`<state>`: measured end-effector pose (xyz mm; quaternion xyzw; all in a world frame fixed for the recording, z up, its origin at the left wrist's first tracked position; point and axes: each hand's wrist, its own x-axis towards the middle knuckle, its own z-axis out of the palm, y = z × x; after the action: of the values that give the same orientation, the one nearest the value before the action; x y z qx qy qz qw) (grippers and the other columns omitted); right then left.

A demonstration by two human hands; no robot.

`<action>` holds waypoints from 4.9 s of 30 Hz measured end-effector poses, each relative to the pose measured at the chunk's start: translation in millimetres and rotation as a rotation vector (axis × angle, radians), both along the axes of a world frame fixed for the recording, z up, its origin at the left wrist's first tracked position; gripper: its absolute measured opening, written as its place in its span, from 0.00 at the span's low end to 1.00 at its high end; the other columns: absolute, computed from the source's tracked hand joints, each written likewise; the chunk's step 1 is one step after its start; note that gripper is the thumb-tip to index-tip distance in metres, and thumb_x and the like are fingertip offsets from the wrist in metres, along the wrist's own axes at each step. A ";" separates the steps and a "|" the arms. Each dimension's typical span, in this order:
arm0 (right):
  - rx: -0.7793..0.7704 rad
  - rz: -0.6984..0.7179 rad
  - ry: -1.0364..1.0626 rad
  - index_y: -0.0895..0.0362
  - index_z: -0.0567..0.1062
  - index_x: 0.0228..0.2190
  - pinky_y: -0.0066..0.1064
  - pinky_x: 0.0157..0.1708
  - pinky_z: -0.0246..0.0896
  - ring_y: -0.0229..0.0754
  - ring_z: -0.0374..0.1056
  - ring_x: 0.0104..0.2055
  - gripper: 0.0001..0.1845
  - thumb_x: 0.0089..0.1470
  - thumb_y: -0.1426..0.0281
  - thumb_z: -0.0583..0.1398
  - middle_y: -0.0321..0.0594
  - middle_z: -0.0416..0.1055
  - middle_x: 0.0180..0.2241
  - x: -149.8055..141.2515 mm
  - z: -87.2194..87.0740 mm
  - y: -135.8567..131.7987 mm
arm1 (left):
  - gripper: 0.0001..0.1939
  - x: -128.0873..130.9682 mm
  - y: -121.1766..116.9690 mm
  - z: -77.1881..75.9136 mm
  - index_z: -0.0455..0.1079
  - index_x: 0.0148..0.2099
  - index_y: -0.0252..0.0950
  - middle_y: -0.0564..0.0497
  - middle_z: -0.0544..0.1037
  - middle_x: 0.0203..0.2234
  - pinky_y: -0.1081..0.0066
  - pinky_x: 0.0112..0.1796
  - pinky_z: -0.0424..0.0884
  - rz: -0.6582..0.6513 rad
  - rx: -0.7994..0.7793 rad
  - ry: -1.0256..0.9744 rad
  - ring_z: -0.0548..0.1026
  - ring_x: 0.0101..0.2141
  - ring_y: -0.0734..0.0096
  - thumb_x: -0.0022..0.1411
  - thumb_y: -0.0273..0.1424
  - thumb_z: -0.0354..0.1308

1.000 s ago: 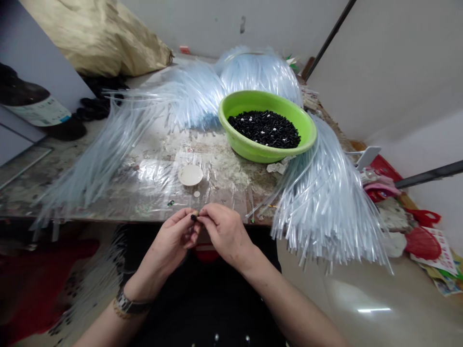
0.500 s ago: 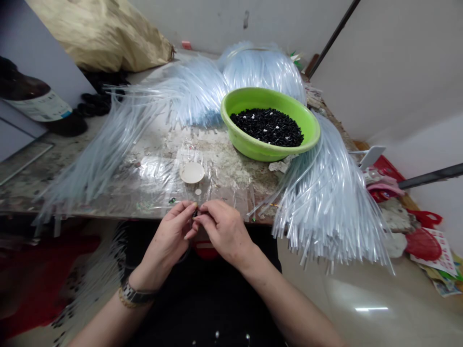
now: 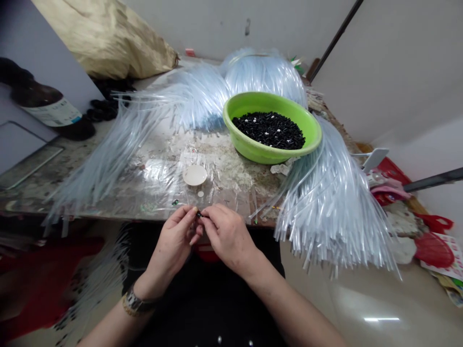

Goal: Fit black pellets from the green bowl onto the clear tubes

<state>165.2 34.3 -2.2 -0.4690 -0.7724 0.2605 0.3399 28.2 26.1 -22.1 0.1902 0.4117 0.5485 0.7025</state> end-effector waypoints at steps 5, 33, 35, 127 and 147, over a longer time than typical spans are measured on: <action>-0.051 -0.003 0.049 0.58 0.75 0.34 0.28 0.38 0.62 0.38 0.70 0.36 0.07 0.60 0.77 0.57 0.39 0.74 0.32 0.9 -1.0 3.0 | 0.11 -2.6 -0.9 0.2 0.69 0.33 0.34 0.55 0.73 0.20 0.83 0.18 0.58 -0.006 0.020 0.069 0.67 0.18 0.82 0.55 0.34 0.67; -0.047 -0.100 0.115 0.57 0.76 0.30 0.26 0.36 0.62 0.37 0.71 0.34 0.05 0.56 0.76 0.61 0.36 0.76 0.30 -15.9 -6.8 22.4 | 0.12 -4.2 10.4 -3.0 0.71 0.31 0.32 0.55 0.73 0.21 0.83 0.18 0.61 0.169 0.006 -0.091 0.68 0.20 0.82 0.49 0.30 0.71; -0.022 -0.085 0.096 0.58 0.76 0.30 0.26 0.36 0.62 0.37 0.71 0.34 0.05 0.57 0.76 0.60 0.37 0.76 0.30 -15.5 -6.7 22.7 | 0.12 -4.6 9.7 -3.1 0.71 0.31 0.33 0.55 0.73 0.20 0.83 0.18 0.61 0.162 0.002 -0.087 0.67 0.19 0.82 0.49 0.31 0.71; 0.160 0.255 -0.231 0.60 0.75 0.30 0.28 0.35 0.60 0.39 0.68 0.33 0.06 0.60 0.75 0.59 0.39 0.73 0.29 13.6 49.5 43.6 | 0.10 -33.4 -5.5 0.7 0.74 0.37 0.34 0.54 0.73 0.23 0.76 0.24 0.60 -0.150 0.237 0.612 0.65 0.23 0.77 0.63 0.35 0.57; 0.181 0.256 -0.261 0.61 0.74 0.31 0.28 0.35 0.60 0.39 0.68 0.34 0.07 0.61 0.76 0.57 0.41 0.73 0.30 16.2 47.4 34.4 | 0.11 -28.5 -9.5 1.5 0.76 0.38 0.34 0.56 0.70 0.21 0.76 0.24 0.61 -0.149 0.275 0.658 0.64 0.21 0.77 0.62 0.36 0.58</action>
<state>181.4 68.8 45.2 -0.3644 -0.8834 0.1684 0.2418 -0.3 16.6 -20.5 0.4786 0.5231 0.4554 0.5384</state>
